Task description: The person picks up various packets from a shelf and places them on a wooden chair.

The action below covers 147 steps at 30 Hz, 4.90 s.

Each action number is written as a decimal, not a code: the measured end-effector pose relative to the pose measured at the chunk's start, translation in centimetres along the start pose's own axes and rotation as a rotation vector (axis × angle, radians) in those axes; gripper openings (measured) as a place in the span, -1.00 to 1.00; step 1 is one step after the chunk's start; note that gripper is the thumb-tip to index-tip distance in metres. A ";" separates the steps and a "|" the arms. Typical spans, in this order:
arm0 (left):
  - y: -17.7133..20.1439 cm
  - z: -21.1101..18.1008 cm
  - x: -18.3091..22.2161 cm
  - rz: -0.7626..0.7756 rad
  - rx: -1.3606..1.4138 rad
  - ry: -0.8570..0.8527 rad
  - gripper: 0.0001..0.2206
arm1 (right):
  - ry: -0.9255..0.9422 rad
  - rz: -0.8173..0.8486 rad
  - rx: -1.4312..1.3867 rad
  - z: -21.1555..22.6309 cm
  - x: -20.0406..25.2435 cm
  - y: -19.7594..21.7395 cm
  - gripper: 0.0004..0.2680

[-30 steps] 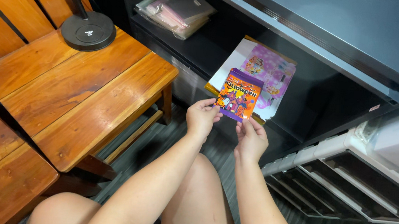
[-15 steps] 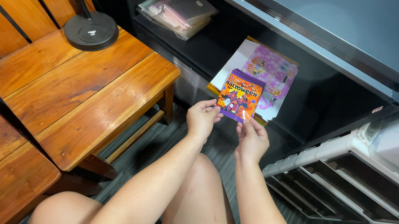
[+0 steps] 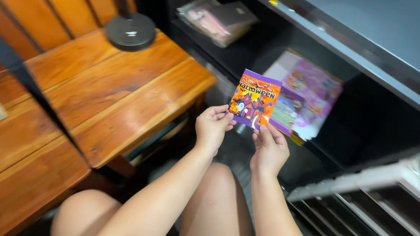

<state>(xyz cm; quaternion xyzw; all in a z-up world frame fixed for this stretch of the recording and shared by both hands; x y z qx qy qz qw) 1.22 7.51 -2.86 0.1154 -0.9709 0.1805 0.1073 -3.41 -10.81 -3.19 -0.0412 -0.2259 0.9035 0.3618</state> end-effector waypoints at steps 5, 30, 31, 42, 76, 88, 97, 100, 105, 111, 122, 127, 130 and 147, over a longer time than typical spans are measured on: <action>8.3 -2.2 -1.1 -0.114 0.030 -0.114 -0.67 | -0.055 0.145 -0.030 -2.8 4.3 -6.0 -0.84; 58.8 -26.6 14.7 -0.898 -0.072 -0.675 -0.76 | -0.260 1.122 -0.008 -13.6 47.5 -42.7 -0.82; 60.3 -27.3 14.4 -0.904 -0.068 -0.682 -0.76 | -0.258 1.131 -0.012 -13.6 48.4 -43.6 -0.82; 67.6 -30.1 11.8 -1.354 -0.630 -0.338 -0.75 | -0.101 1.214 0.227 -17.3 52.7 -51.0 -0.86; 64.2 -30.2 13.1 -1.264 -0.945 -0.561 -0.90 | 0.607 1.452 0.723 -19.0 52.4 -51.0 -0.75; 53.4 -26.9 14.0 -1.172 -0.721 -0.944 -0.85 | 0.445 1.251 0.502 -15.4 41.8 -42.3 -0.89; 35.2 -16.0 3.6 -0.478 -0.580 -0.603 -0.88 | 0.069 0.924 0.469 -11.1 18.3 -21.1 -0.84; 29.3 -10.9 0.7 -0.322 -0.669 -0.496 -0.88 | 0.055 0.693 0.422 -9.5 11.0 -12.3 -0.84; 18.7 -4.5 -1.6 -0.146 -0.606 -0.292 -0.91 | 0.187 0.294 0.366 -5.5 2.7 0.4 -0.84; 5.0 2.2 -3.7 0.045 -0.548 -0.164 -0.88 | 0.235 -0.001 0.232 -0.1 -1.8 7.1 -0.88; -5.8 1.7 -0.2 0.079 -0.279 0.037 -0.80 | 0.180 -0.101 0.208 1.5 -6.4 7.3 -0.84; -6.9 1.3 0.4 0.107 -0.269 0.041 -0.79 | 0.104 -0.110 0.163 1.2 -6.4 6.3 -0.80; -7.1 0.9 0.5 0.120 -0.271 0.039 -0.80 | 0.058 -0.131 0.105 1.3 -6.2 6.0 -0.80; -7.7 1.4 2.0 0.159 -0.157 0.145 -0.61 | -0.060 -0.145 0.099 3.2 -4.2 6.3 -0.82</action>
Point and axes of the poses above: each hand's wrist, its own x-axis away from the middle knuckle, its own y-axis out of the back of the hand, z = x × y, the point moved 7 cm from there along -x, towards the middle knuckle, and after that the axes turned 5 degrees about y, right-handed, at the moved point
